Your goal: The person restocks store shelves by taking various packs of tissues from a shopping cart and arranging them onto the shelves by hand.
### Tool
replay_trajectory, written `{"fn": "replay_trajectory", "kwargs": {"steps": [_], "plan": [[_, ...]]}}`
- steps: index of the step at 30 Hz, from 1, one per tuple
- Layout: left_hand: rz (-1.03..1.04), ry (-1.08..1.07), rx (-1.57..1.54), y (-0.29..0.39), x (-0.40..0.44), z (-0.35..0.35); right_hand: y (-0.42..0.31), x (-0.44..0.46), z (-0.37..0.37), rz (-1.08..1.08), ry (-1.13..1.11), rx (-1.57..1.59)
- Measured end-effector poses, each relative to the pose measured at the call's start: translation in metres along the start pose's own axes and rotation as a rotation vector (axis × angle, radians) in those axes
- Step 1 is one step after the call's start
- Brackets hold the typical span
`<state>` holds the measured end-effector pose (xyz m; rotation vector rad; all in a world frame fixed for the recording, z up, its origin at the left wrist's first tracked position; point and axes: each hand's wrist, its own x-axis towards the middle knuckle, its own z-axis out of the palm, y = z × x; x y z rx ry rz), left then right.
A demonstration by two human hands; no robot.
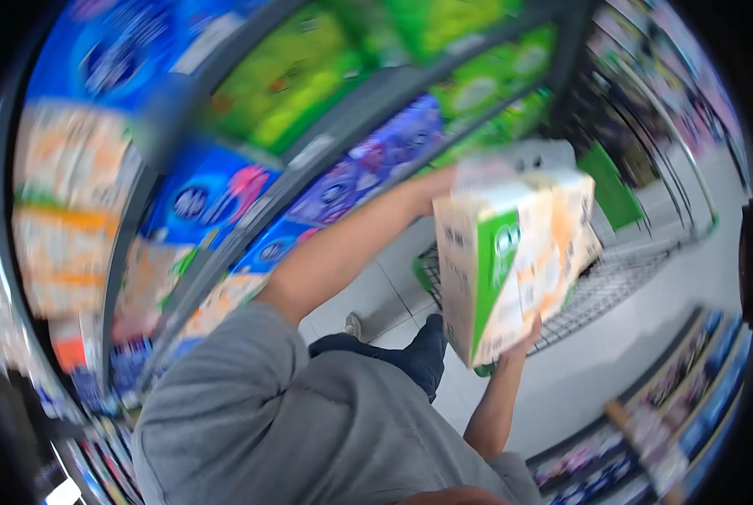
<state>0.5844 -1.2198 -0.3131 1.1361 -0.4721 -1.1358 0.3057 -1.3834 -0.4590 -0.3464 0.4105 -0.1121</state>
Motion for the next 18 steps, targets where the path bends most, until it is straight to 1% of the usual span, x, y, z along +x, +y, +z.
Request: {"fn": "replay_trajectory", "kwargs": {"steps": [2,3,4,5,6,7,8,10,11,12,14,16,17,18], "plan": [[-0.142,0.140,0.108,0.026,-0.059,0.027,-0.001,-0.019,0.003,0.065,-0.123,-0.124],[-0.124,0.187,0.279,0.025,-0.086,0.031,0.001,-0.026,-0.001,0.123,0.034,-0.172],[-0.117,0.223,0.447,0.022,-0.111,0.036,0.006,-0.033,0.000,0.155,0.001,-0.201],[-0.075,0.286,0.495,0.010,-0.137,0.040,0.011,-0.040,0.002,0.112,-0.049,-0.271],[-0.046,0.314,0.486,-0.010,-0.164,0.042,0.018,-0.046,0.008,0.061,-0.097,-0.339],[0.024,0.417,0.502,-0.032,-0.189,0.041,0.025,-0.051,0.021,0.064,-0.020,-0.331],[0.096,0.514,0.523,-0.048,-0.213,0.041,0.037,-0.056,0.032,0.061,-0.043,-0.358],[0.152,0.563,0.474,-0.063,-0.277,0.048,0.064,-0.065,0.057,0.012,-0.005,-0.394],[0.169,0.602,0.432,-0.071,-0.313,0.049,0.078,-0.069,0.071,0.010,-0.029,-0.423],[0.196,0.620,0.418,-0.081,-0.347,0.050,0.095,-0.075,0.084,0.026,-0.072,-0.476],[0.192,0.795,0.373,-0.099,-0.412,0.051,0.135,-0.092,0.117,0.041,-0.122,-0.548],[0.243,0.883,0.326,-0.095,-0.486,0.055,0.188,-0.118,0.166,-0.008,-0.290,-0.690],[0.257,0.936,0.380,-0.094,-0.521,0.052,0.215,-0.128,0.185,-0.018,-0.334,-0.722],[0.262,1.003,0.362,-0.093,-0.555,0.052,0.242,-0.137,0.204,-0.027,-0.377,-0.754]]}}
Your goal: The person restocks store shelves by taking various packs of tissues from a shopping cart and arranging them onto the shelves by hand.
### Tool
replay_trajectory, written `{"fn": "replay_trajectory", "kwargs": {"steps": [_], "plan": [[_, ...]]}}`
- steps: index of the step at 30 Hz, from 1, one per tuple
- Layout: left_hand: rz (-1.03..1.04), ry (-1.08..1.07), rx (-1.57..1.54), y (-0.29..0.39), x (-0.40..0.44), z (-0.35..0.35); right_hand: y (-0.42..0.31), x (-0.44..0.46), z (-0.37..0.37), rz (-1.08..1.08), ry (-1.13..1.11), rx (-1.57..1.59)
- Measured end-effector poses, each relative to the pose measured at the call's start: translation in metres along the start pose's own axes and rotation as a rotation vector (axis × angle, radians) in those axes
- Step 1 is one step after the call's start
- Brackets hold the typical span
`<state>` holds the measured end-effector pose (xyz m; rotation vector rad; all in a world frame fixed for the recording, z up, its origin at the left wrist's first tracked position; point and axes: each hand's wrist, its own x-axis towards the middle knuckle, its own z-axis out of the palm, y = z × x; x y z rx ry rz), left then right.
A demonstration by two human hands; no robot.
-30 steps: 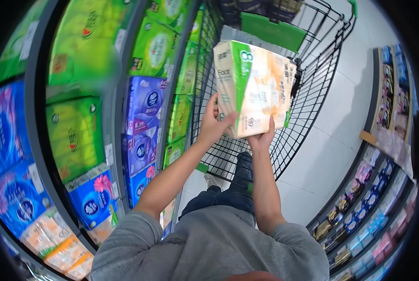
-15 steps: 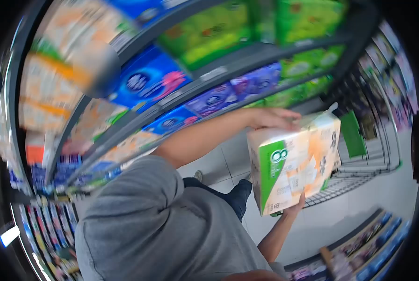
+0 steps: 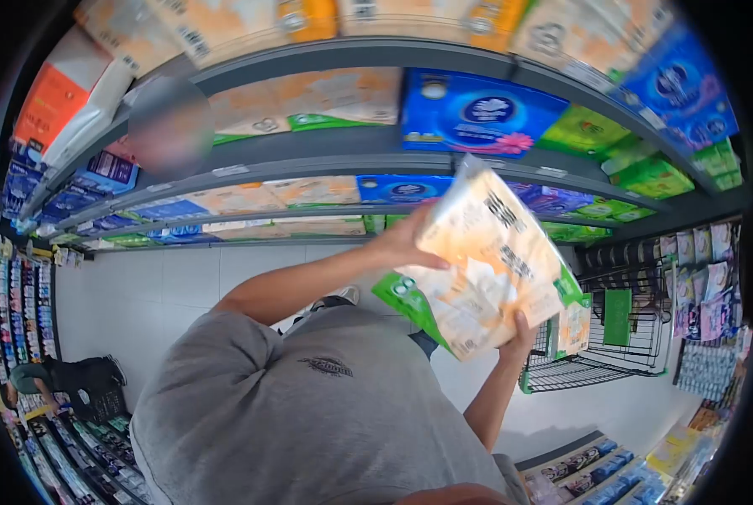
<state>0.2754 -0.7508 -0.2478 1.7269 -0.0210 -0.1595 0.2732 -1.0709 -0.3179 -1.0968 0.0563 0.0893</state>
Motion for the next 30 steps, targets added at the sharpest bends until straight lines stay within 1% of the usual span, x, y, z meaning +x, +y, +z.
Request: {"fn": "replay_trajectory", "kwargs": {"steps": [1,3,5,7,8,9,10,11,12,13,14,15,16,17,18,20,22,23,28,29,30], "plan": [[0.066,0.034,-0.026,-0.003,-0.012,-0.027,0.003,-0.001,0.035,0.001,-0.043,-0.036],[0.109,0.124,-0.085,-0.016,-0.035,-0.079,0.009,0.003,0.091,-0.003,-0.126,-0.126],[0.109,0.173,-0.046,-0.013,-0.064,-0.125,0.013,0.005,0.142,-0.026,-0.232,-0.251],[0.119,0.193,-0.043,-0.009,-0.087,-0.160,0.000,0.007,0.193,-0.037,-0.354,-0.440],[0.123,0.231,-0.093,-0.008,-0.098,-0.174,-0.005,0.010,0.212,-0.035,-0.413,-0.554],[0.121,0.269,-0.145,-0.009,-0.108,-0.185,-0.009,0.013,0.227,-0.024,-0.405,-0.560],[0.109,0.263,-0.154,-0.008,-0.116,-0.196,-0.011,0.017,0.241,0.014,-0.426,-0.716],[0.147,0.334,0.004,-0.007,-0.120,-0.207,-0.012,0.024,0.254,0.052,-0.451,-0.873],[0.183,0.407,0.162,-0.008,-0.124,-0.216,-0.009,0.031,0.266,-0.038,-0.515,-0.848],[0.147,0.446,0.160,-0.010,-0.127,-0.223,-0.007,0.039,0.277,-0.129,-0.580,-0.818],[0.139,0.447,0.155,-0.008,-0.128,-0.229,-0.010,0.046,0.292,-0.198,-0.614,-0.913],[0.150,0.494,0.242,-0.003,-0.128,-0.236,-0.013,0.053,0.306,-0.267,-0.647,-1.006],[0.159,0.538,0.331,-0.002,-0.128,-0.242,-0.012,0.061,0.315,-0.371,-0.657,-1.057],[0.247,0.601,0.333,-0.003,-0.125,-0.247,-0.014,0.064,0.327,-0.377,-0.655,-1.093],[0.204,0.571,0.346,-0.007,-0.121,-0.259,-0.007,0.077,0.330,-0.467,-0.652,-1.119],[0.258,0.602,0.479,-0.004,-0.115,-0.273,-0.002,0.095,0.340,-0.510,-0.683,-1.130],[0.248,0.600,0.505,-0.002,-0.108,-0.279,0.007,0.107,0.351,-0.614,-0.700,-1.131],[0.274,0.612,0.497,-0.010,-0.101,-0.284,0.013,0.114,0.354,-0.652,-0.664,-1.117],[0.350,0.662,0.560,-0.051,-0.066,-0.291,0.044,0.148,0.342,-0.635,-0.590,-1.130],[0.352,0.655,0.560,-0.054,-0.064,-0.289,0.046,0.150,0.341,-0.632,-0.577,-1.106],[0.292,0.623,0.499,-0.056,-0.061,-0.286,0.048,0.153,0.340,-0.631,-0.565,-1.082]]}}
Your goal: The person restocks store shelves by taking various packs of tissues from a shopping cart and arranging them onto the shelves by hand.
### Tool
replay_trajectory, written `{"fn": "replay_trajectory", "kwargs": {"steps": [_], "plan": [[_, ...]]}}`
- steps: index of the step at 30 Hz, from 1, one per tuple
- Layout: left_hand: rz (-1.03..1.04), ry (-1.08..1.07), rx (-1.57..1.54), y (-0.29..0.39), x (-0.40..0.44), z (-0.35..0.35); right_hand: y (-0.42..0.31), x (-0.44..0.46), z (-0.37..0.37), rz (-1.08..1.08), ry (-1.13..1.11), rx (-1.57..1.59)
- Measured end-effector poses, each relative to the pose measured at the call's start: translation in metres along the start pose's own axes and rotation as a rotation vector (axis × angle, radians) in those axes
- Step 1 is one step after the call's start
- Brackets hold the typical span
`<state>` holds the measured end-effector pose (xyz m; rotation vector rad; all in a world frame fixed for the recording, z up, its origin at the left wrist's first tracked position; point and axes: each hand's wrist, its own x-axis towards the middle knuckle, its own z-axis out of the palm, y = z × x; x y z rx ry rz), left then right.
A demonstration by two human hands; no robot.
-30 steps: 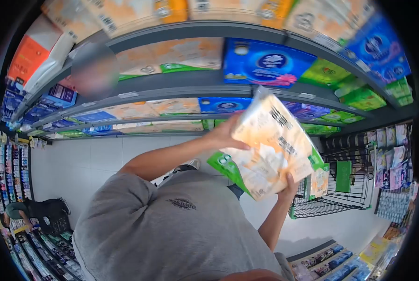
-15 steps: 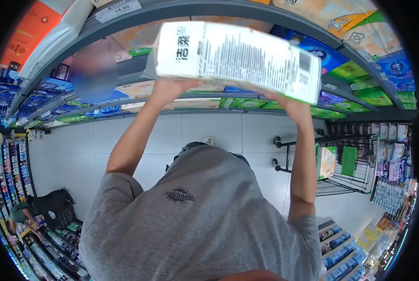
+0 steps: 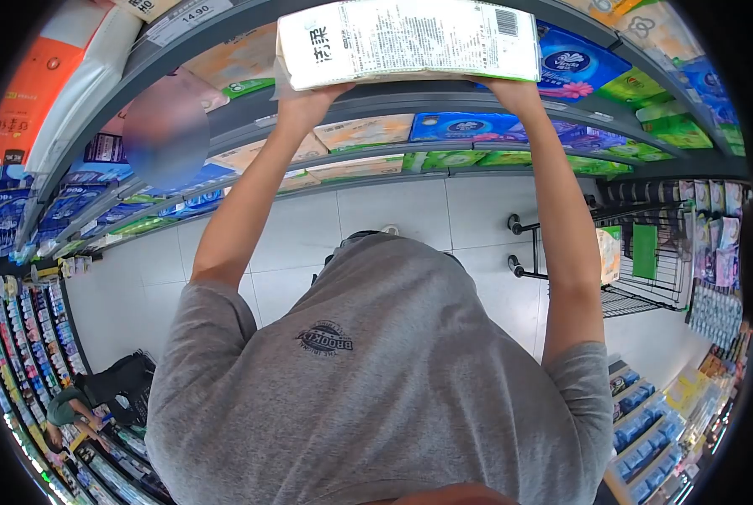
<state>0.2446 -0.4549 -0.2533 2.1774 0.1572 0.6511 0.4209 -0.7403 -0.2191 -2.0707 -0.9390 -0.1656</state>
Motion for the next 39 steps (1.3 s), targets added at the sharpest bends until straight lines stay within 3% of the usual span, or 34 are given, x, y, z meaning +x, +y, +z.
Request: {"fn": "replay_trajectory", "kwargs": {"steps": [5,7,11,12,14,15,16,18,26,32,39], "plan": [[-0.075,-0.062,-0.052,0.000,0.001,0.015,0.016,0.003,-0.001,0.105,-0.083,0.010],[-0.081,0.010,0.013,0.003,0.005,0.020,0.018,0.006,-0.005,0.146,-0.128,0.027],[-0.255,-0.048,0.037,0.007,0.021,0.018,0.015,0.012,-0.004,0.382,0.001,-0.108],[-0.238,-0.069,0.039,0.000,0.024,0.019,0.019,0.012,0.009,0.298,0.194,0.046],[-0.205,-0.033,0.126,-0.023,0.027,0.023,0.012,0.003,0.021,0.340,0.319,-0.028],[-0.307,-0.119,0.125,-0.031,0.028,0.026,0.006,-0.001,0.027,0.361,0.347,-0.027],[-0.284,-0.146,0.133,-0.037,0.027,0.031,0.001,-0.006,0.034,0.401,0.301,-0.079],[-0.450,-0.197,-0.218,-0.037,0.023,0.037,-0.005,-0.014,0.047,0.463,0.285,-0.127],[-0.435,-0.174,-0.090,-0.049,0.027,0.057,-0.016,-0.011,0.057,0.575,0.249,0.006],[-0.336,-0.163,0.141,-0.059,0.025,0.055,-0.006,-0.018,0.065,0.537,0.248,0.002],[-0.350,-0.078,0.137,-0.047,0.022,0.060,-0.037,-0.036,0.088,0.596,0.194,-0.108]]}}
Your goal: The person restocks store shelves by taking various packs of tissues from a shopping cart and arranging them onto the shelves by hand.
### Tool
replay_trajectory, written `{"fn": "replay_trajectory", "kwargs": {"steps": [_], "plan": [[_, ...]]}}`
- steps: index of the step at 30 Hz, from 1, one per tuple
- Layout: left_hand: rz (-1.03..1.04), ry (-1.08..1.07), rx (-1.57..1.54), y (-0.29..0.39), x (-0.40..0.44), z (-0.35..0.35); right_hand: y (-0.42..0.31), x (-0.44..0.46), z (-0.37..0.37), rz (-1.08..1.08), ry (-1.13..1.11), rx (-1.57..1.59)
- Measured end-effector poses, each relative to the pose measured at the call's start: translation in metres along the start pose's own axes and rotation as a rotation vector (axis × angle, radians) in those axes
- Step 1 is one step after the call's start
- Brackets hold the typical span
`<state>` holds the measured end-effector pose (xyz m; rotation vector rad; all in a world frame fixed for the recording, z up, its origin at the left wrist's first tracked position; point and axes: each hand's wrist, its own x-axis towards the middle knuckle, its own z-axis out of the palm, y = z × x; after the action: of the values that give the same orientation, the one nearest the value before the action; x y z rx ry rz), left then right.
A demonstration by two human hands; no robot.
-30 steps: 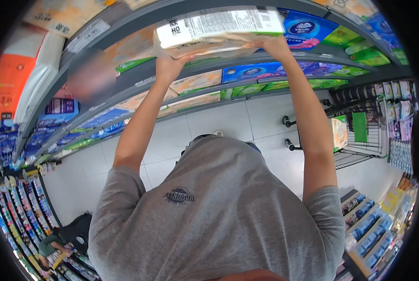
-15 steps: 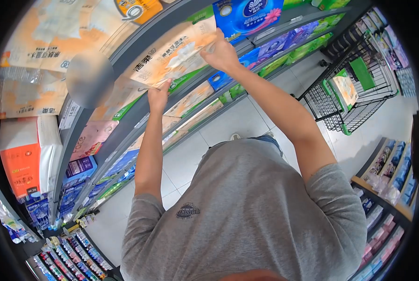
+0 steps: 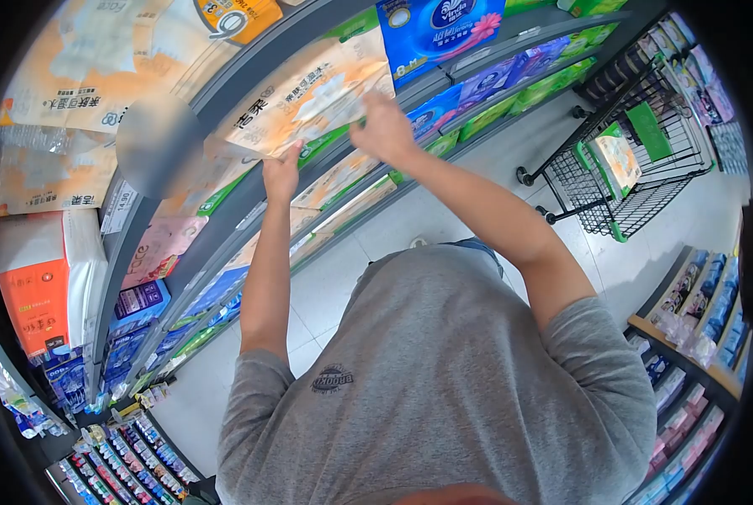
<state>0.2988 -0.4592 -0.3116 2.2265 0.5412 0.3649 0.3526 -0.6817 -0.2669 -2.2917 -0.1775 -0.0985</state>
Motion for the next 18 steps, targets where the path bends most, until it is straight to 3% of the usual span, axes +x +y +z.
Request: {"fn": "replay_trajectory", "kwargs": {"steps": [2,7,12,15,17,18], "plan": [[0.008,-0.068,-0.113,-0.004,0.001,-0.001,-0.008,-0.008,0.006,-0.284,-0.215,-0.082],[-0.018,-0.115,-0.088,-0.010,0.007,-0.004,-0.017,0.054,-0.010,-0.127,-0.276,-0.248],[0.069,-0.020,-0.156,-0.017,0.001,0.011,0.007,0.043,-0.023,-0.053,-0.365,-0.446],[0.193,0.362,0.126,-0.001,-0.032,0.010,0.090,0.025,-0.011,0.035,-0.192,-0.237],[0.334,0.482,0.127,0.003,-0.062,0.014,0.149,-0.004,-0.016,-0.339,0.074,-0.064],[0.375,0.488,0.076,0.003,-0.080,0.018,0.175,-0.025,-0.020,-0.236,0.068,-0.121]]}}
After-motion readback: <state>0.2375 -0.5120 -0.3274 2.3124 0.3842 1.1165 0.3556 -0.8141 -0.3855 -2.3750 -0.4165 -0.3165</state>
